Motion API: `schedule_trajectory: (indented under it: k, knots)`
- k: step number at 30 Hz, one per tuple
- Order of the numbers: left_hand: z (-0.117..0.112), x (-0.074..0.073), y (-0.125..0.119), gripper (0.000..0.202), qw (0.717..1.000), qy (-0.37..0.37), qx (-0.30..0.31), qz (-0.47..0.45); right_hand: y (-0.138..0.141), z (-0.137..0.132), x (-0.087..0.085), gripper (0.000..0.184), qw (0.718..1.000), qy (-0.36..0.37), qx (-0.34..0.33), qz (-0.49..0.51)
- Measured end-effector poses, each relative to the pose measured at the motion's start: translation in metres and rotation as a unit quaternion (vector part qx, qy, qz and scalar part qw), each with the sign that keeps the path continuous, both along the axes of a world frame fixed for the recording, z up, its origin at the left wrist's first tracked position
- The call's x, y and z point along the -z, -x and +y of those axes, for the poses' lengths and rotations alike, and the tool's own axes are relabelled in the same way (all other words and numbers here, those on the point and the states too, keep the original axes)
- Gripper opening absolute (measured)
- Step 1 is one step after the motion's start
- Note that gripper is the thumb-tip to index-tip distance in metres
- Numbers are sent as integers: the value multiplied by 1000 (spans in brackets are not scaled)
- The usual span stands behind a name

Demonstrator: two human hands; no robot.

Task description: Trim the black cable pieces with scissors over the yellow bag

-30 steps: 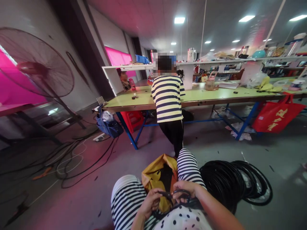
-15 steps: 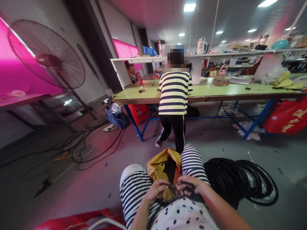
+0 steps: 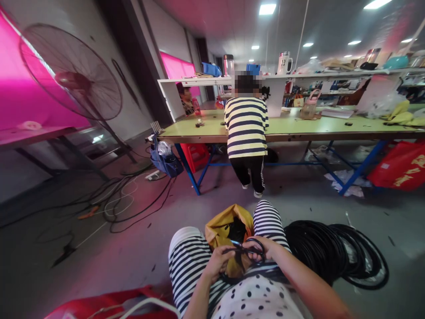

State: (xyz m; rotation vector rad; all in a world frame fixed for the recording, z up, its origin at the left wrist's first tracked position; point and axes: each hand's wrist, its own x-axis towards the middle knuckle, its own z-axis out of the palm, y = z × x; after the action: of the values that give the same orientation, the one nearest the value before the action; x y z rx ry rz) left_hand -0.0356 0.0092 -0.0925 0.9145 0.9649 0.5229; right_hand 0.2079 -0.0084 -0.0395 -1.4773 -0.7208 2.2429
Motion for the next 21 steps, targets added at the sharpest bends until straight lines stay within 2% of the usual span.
schedule_trajectory:
  k: [4, 7, 13, 17, 21]
  knots:
    - [2, 4, -1, 83, 1000, 19, 10, 10, -6, 4, -4, 20, 997, -14, -72, 25]
    - [0, 0, -1, 83, 999, 29, 32, 9, -11, 4, -8, 18, 993, -24, -109, 45]
    - [-4, -17, -2, 81, 999, 28, 33, 3, -8, -2, -12, 24, 995, -27, -88, 43]
    - [-4, -19, 0, 80, 999, 38, 32, -1, -6, -8, -8, 23, 994, -50, -73, 59]
    - [-3, -19, 0, 78, 997, 46, 54, 0, -7, -10, -1, 31, 992, -63, -94, 52]
